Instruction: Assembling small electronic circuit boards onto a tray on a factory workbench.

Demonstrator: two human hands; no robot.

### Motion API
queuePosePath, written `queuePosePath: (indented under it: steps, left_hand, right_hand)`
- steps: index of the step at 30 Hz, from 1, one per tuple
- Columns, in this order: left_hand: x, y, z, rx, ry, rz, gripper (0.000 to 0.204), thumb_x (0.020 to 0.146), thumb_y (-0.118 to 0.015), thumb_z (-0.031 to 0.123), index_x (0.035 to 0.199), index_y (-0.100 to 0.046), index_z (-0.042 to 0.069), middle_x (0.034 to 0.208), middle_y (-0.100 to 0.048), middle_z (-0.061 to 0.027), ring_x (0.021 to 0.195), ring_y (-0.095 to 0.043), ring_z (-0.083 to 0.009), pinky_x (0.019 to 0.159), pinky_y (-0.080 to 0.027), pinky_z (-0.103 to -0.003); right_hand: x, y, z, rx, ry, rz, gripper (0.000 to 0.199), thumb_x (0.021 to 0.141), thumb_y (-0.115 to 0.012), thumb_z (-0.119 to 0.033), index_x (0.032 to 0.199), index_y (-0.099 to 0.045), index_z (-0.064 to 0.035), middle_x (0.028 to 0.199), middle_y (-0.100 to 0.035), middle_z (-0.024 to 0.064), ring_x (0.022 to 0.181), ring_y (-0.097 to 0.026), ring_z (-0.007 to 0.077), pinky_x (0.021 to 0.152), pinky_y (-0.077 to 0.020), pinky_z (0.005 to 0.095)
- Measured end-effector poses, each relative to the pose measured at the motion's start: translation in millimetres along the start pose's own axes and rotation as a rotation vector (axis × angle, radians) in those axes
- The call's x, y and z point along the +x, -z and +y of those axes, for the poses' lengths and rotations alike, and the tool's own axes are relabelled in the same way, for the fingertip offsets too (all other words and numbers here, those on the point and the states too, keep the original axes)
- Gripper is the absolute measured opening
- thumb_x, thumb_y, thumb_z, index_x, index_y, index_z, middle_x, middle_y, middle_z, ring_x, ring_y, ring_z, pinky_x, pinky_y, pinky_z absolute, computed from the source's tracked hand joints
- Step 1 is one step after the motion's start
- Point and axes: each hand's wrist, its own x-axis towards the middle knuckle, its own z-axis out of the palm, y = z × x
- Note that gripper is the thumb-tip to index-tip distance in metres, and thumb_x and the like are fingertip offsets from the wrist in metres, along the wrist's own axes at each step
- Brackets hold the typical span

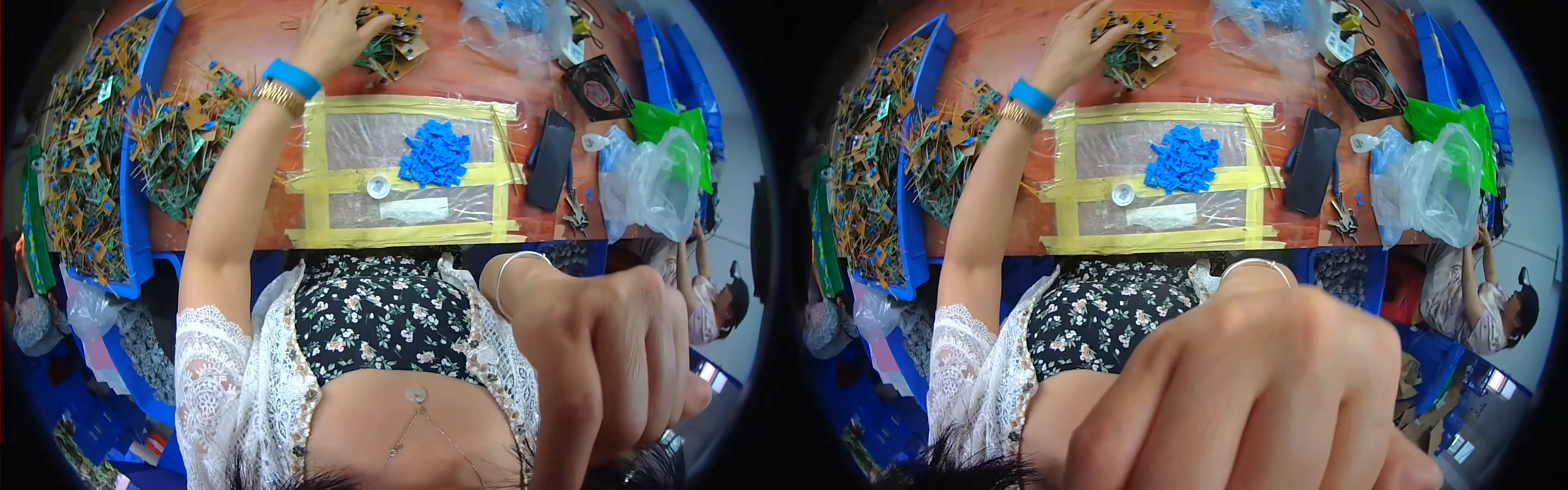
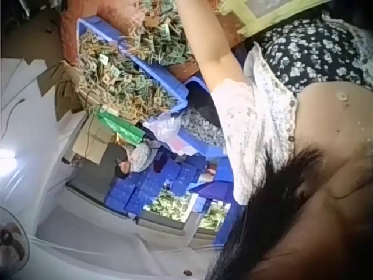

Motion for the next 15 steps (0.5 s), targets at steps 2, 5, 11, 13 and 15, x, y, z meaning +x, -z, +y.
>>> queuePosePath:
  steps: [2, 5, 11, 13, 15]
  left_hand:
    - [21, -17, 11, 0.053, 0.093, -0.102, 0.066, 0.092, -0.069, 0.045, 0.146, -0.052, 0.01, 0.15, -0.047, -0.0232, 0.14, -0.042, -0.0396, 0.116, -0.036, -0.045]
    - [35, -41, -9, 0.032, 0.062, -0.198, 0.049, 0.092, -0.072, 0.031, 0.131, -0.063, 0.003, 0.135, -0.059, -0.0256, 0.125, -0.057, -0.0384, 0.108, -0.044, -0.047]
    - [27, -54, -25, -0.161, -0.197, -0.355, 0.051, 0.1, -0.056, 0.044, 0.13, -0.065, 0.004, 0.131, -0.063, -0.0213, 0.123, -0.057, -0.0363, 0.105, -0.045, -0.042]
    - [18, -52, -12, -0.162, -0.204, -0.37, 0.049, 0.101, -0.056, 0.042, 0.13, -0.065, 0.004, 0.133, -0.062, -0.0208, 0.124, -0.056, -0.0357, 0.106, -0.044, -0.042]
    - [8, -46, 7, -0.063, -0.196, -0.357, 0.047, 0.102, -0.056, 0.041, 0.131, -0.065, 0.005, 0.135, -0.061, -0.0199, 0.125, -0.056, -0.0366, 0.106, -0.044, -0.043]
  right_hand:
    - [4, -8, -7, -0.008, -0.108, -0.076, 0.055, 0.107, -0.049, -0.016, 0.053, -0.052, -0.0063, 0.061, -0.059, 0.0101, 0.059, -0.065, 0.02, 0.082, -0.0649, 0.0388]
    - [-1, -26, -4, -0.117, 0.076, 0.083, 0.054, 0.107, -0.043, -0.006, 0.053, -0.052, -0.005, 0.06, -0.058, 0.0105, 0.059, -0.065, 0.0202, 0.078, -0.0651, 0.0319]
    - [-1, -26, 0, -0.248, 0.214, 0.083, 0.05, 0.103, -0.043, 0.004, 0.054, -0.051, -0.0033, 0.059, -0.055, 0.0098, 0.061, -0.066, 0.0202, 0.076, -0.0655, 0.0286]
    - [-2, -26, 1, -0.217, 0.205, 0.023, 0.051, 0.103, -0.042, 0.003, 0.053, -0.049, -0.0044, 0.059, -0.054, 0.0091, 0.06, -0.066, 0.02, 0.076, -0.0656, 0.0285]
    - [-4, -27, 0, -0.196, 0.196, -0.033, 0.053, 0.104, -0.041, 0.002, 0.052, -0.048, -0.0055, 0.058, -0.052, 0.0083, 0.06, -0.065, 0.0197, 0.076, -0.0656, 0.0283]
